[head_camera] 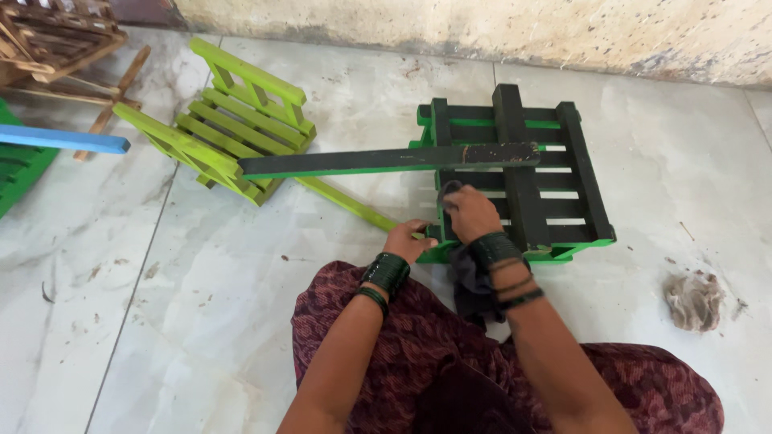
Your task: The person sits on the floor and wipes painted green and lime wooden chair components with a gray cloth, steadying each piece with one hand while rubbing its slats and frame. They turn and reposition the pieces to wipe different sides, then set the wiped pieces aside.
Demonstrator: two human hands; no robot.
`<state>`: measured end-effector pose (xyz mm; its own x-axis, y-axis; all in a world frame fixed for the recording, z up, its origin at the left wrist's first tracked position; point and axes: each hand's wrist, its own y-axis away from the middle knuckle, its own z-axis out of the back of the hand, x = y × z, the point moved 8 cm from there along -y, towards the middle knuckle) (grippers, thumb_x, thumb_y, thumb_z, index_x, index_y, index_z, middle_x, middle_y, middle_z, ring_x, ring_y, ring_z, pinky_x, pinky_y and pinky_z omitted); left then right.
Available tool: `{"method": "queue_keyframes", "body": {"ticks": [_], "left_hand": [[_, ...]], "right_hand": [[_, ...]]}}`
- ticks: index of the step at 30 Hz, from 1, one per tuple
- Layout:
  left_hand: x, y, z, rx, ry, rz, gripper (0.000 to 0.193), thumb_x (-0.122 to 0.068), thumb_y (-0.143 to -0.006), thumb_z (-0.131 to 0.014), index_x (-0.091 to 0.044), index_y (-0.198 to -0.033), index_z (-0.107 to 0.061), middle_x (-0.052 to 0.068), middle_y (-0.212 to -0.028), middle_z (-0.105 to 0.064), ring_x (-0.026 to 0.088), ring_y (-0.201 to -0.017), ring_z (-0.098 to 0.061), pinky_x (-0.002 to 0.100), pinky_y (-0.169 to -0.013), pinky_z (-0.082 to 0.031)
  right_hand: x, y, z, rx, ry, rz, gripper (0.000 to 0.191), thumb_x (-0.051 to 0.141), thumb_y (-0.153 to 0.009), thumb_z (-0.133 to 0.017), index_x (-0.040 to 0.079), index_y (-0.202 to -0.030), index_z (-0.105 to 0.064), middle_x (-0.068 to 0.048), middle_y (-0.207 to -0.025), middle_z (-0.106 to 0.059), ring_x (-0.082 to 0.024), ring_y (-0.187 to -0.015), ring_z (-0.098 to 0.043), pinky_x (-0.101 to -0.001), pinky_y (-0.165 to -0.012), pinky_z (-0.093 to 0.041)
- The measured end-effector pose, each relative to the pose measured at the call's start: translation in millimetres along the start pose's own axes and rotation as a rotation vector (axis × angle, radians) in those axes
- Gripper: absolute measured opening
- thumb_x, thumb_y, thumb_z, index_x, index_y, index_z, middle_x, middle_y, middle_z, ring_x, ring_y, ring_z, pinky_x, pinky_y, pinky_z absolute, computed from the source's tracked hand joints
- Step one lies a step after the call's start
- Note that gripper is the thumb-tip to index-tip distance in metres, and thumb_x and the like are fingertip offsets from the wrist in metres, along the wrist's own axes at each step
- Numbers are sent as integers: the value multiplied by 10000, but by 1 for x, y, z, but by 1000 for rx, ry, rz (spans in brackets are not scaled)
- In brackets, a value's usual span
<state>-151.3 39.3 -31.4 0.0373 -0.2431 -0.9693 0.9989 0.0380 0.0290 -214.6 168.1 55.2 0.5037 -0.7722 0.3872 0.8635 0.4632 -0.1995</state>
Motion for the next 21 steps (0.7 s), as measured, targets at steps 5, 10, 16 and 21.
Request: {"method": "queue_keyframes", "body": {"ticks": [5,10,16,21], "left_hand": [[16,-2,-8,161,144,161,530,-131,-814,-807,-24,-1316,-673,182,-1109,-772,267,-947,-756,386,-833,-591],[2,-4,-4,86,-39,-103,506,-28,-818,-738,-23,-1318,-660,187,-1158,-750,281,-981,-732,402,-845,-583],[-2,6,-6,50,-154,-43,487,-45,-859,-708,-91,-1340,-646,179,-1195,-731,299,-926,-751,395,-832,-607],[-26,26,-5,47,-342,-53,635,-80,-849,-725,-173,-1451,-543,138,-1346,-625,322,-990,-707,444,-893,-540]], "right_hand": [[21,21,7,-7,136,11,149,145,-908,-656,155,-1008,-767,-91,-986,-637,-334,-979,-640,-478,-806,-551],[53,35,-51,123,561,108,170,179,-888,-630,45,-951,-713,-112,-1140,-569,-315,-942,-610,-443,-670,-569],[37,74,-61,215,418,61,196,140,-896,-621,17,-1026,-701,-138,-1100,-579,-345,-934,-644,-469,-668,-576],[0,188,-69,591,278,-48,166,182,-898,-618,94,-982,-731,-140,-1152,-617,-323,-955,-680,-477,-775,-579]]}}
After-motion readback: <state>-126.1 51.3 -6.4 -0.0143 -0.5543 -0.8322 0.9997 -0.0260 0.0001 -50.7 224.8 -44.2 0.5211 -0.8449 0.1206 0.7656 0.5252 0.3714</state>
